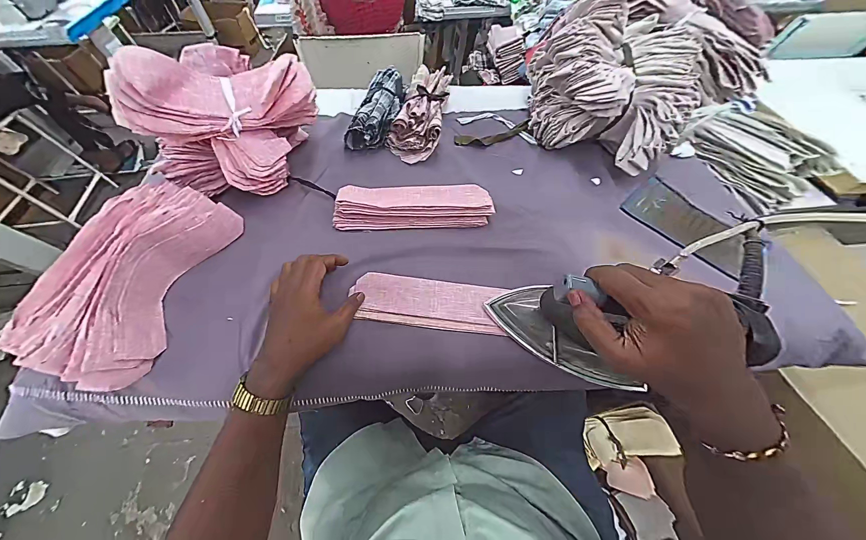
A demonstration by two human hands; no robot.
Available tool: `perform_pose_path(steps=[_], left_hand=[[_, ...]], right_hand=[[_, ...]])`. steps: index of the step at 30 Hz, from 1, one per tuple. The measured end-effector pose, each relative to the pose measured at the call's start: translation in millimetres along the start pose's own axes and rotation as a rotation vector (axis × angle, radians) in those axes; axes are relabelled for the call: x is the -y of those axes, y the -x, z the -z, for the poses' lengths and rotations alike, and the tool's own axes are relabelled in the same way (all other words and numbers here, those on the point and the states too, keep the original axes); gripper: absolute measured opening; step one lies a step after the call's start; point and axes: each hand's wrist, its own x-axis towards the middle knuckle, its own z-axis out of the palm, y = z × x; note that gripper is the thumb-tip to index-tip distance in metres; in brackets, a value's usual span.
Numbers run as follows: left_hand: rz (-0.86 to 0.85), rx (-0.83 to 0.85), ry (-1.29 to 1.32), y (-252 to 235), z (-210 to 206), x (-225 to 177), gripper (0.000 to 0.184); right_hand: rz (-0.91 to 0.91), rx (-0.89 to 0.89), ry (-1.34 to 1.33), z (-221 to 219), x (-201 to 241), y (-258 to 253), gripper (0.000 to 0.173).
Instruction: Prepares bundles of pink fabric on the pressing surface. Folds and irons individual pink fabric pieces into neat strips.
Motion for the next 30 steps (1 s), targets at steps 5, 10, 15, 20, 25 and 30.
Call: perform_pose_path(steps=[5,10,15,20,25,30], left_hand=[[-0.056,0.017,0.023,-0.3,-0.1,-0.8,0.047],[-0.148,-0.125,0.163,6.8,0.0,3.3,0.028],[-0.107,-0.337,-0.014,8.8,20.7,16.2,0.024],[0.147,-0.362,-0.380,-21.6,73.6,61.8,0.031],[0.325,-0.329,-0.524,-49.4,87.7,96.2,0.026],[0.339,-0.410,-0.579,-40.5,67.2,105.7,0.020]], right_hand=[[-0.061,-0.049,-0.132,5.1,-51.4,-18.0,0.043],[-0.264,-0.182,-0.035,-17.7,-89.8,-41.5,0.050],[-0.280,-0.051,-0.005,-49.3,-95.2,-52.8,0.062],[-0.285,-0.050,-0.040,-58.9,-106.5,-48.4,0.067],[-0.293,-0.107,0.023,-64.6,-109.0,-47.9,0.070],[-0.319,-0.113,0.040,-68.0,-107.9,-46.6,0.071]])
